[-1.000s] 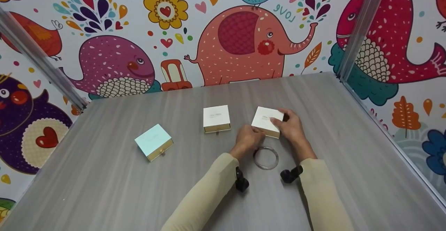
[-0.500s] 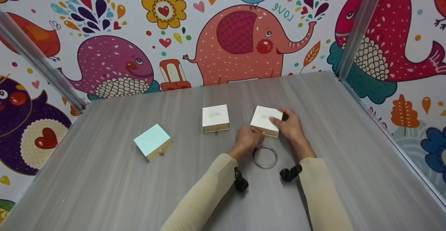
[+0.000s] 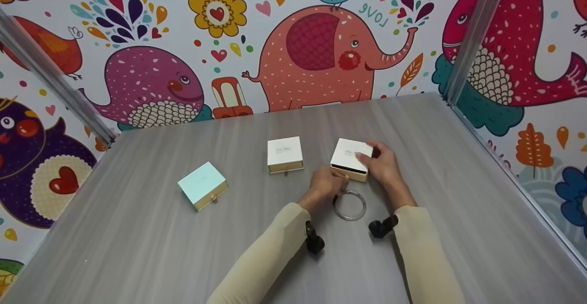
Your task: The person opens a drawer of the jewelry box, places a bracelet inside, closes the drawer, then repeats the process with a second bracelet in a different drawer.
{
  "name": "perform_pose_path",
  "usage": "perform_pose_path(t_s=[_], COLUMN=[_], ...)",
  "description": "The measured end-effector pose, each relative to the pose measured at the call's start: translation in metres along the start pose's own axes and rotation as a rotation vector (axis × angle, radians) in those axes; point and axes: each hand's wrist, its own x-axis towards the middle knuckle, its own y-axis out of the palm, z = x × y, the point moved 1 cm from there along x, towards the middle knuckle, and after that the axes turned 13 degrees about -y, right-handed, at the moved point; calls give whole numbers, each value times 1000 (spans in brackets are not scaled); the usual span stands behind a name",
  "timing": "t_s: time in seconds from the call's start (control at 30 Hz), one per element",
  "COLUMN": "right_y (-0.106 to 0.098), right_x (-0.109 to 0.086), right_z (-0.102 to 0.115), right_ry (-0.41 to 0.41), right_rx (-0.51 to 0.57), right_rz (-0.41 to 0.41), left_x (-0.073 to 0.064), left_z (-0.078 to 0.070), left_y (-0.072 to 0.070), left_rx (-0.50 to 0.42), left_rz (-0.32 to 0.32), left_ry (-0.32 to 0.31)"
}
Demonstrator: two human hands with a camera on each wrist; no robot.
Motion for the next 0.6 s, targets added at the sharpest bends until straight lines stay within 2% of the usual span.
perform_pose_path(t_s=[0.4, 0.6], right_y=[0, -1], right_x=[3, 1], right_z=[0, -1], right_ry=[-13, 8], right_rx=[-16, -12], right_rz=[-10, 3], left_x=[-1, -5], left_z=[1, 1], left_y=[-7, -9], left_rx=[6, 31], left_rz=[25, 16], left_ry=[22, 1])
